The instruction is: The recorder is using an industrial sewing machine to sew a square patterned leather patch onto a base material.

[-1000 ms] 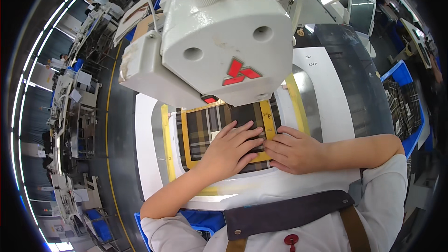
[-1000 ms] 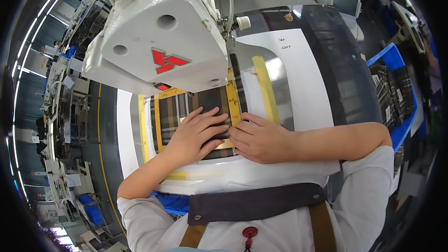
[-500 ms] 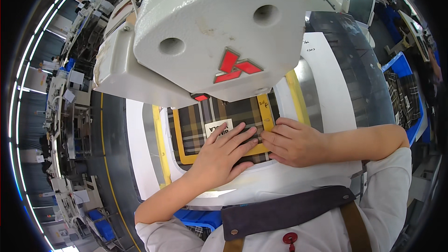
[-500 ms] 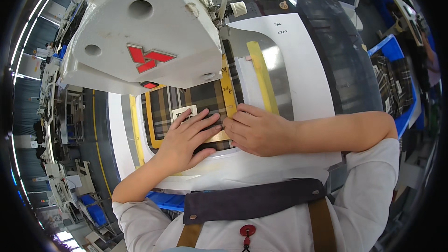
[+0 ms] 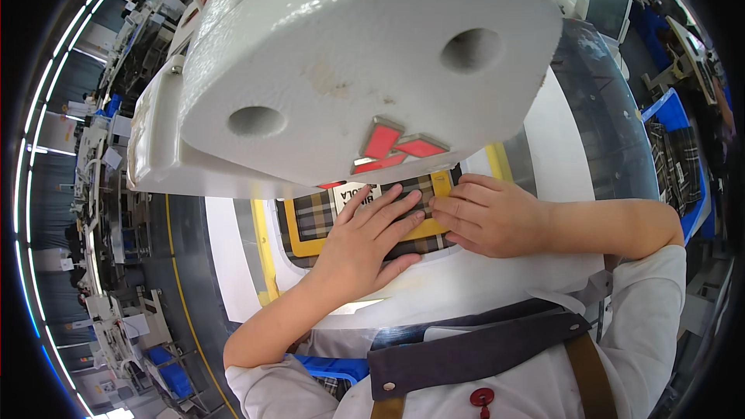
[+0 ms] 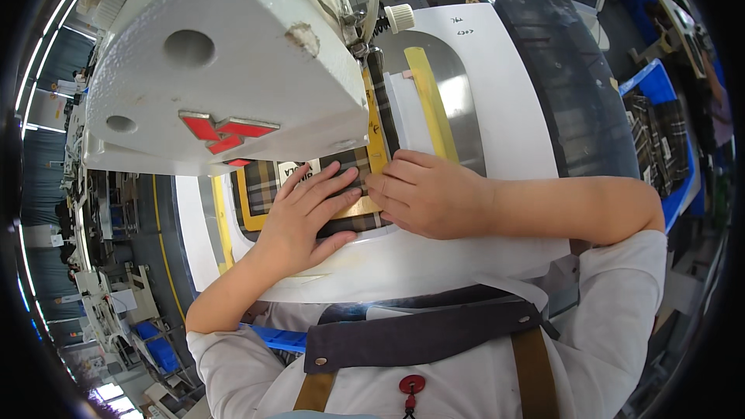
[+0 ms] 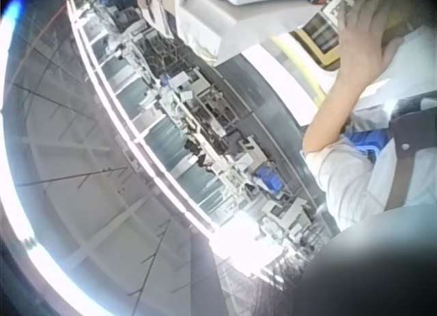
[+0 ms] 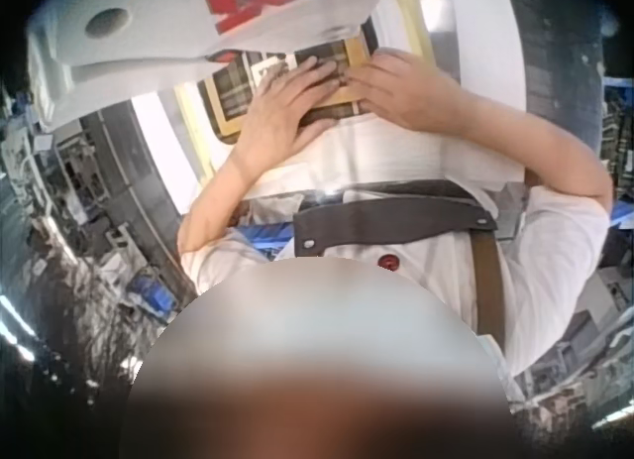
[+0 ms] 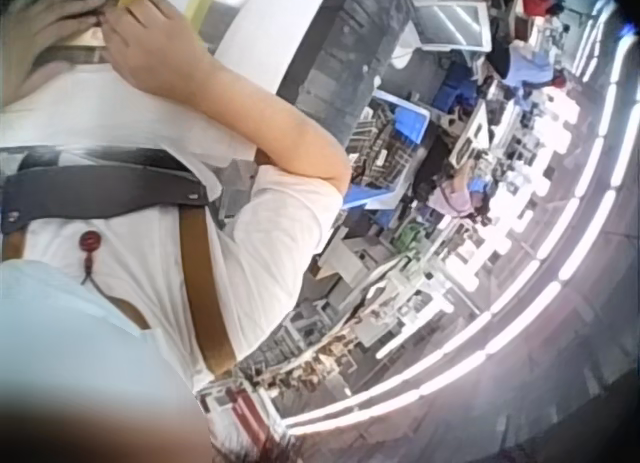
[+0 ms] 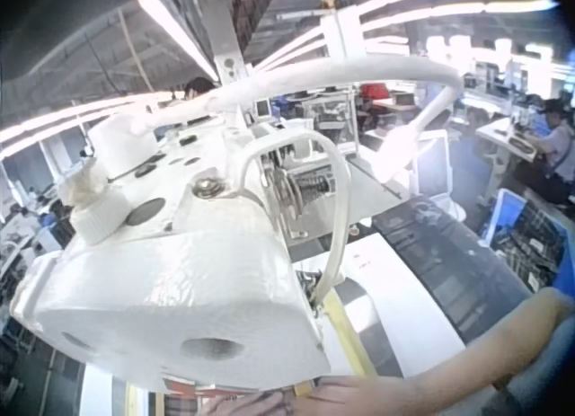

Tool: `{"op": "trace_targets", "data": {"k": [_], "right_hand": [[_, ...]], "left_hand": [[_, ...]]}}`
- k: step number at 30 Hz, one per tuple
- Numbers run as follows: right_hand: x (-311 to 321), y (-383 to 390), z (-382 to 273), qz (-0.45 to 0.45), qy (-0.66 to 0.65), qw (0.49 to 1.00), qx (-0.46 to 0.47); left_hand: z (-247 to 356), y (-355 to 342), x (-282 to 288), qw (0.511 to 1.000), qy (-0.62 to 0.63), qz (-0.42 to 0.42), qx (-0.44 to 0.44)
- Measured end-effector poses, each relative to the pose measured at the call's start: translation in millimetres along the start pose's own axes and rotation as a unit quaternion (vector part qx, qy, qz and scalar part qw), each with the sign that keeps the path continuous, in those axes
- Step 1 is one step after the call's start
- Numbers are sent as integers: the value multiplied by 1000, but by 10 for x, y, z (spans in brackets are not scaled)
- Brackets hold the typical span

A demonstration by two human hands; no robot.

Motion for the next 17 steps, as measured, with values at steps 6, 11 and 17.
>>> {"op": "trace_targets", "data": {"k": [6,11,17], "right_hand": [[31,4,75,24,5,999,-24],[59,117,-185,43,25,998,-42],[-13,146,-368,52,56,995,-65]], "left_hand": [[-82,-37,26,1000,-2,17,-3],[83,116,-93,999,10,26,29],[66,279,-253,994,-58,-17,95]]}}
Point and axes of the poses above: each hand's wrist, its own y-axis away from the middle knuckle, its own x-axis out of the back of the hand, z = x × y, the point moved 6 cm from there along -y, towards the middle knuckle, and after that the axes turned 8 degrees about -z, right-handed, at the moved point
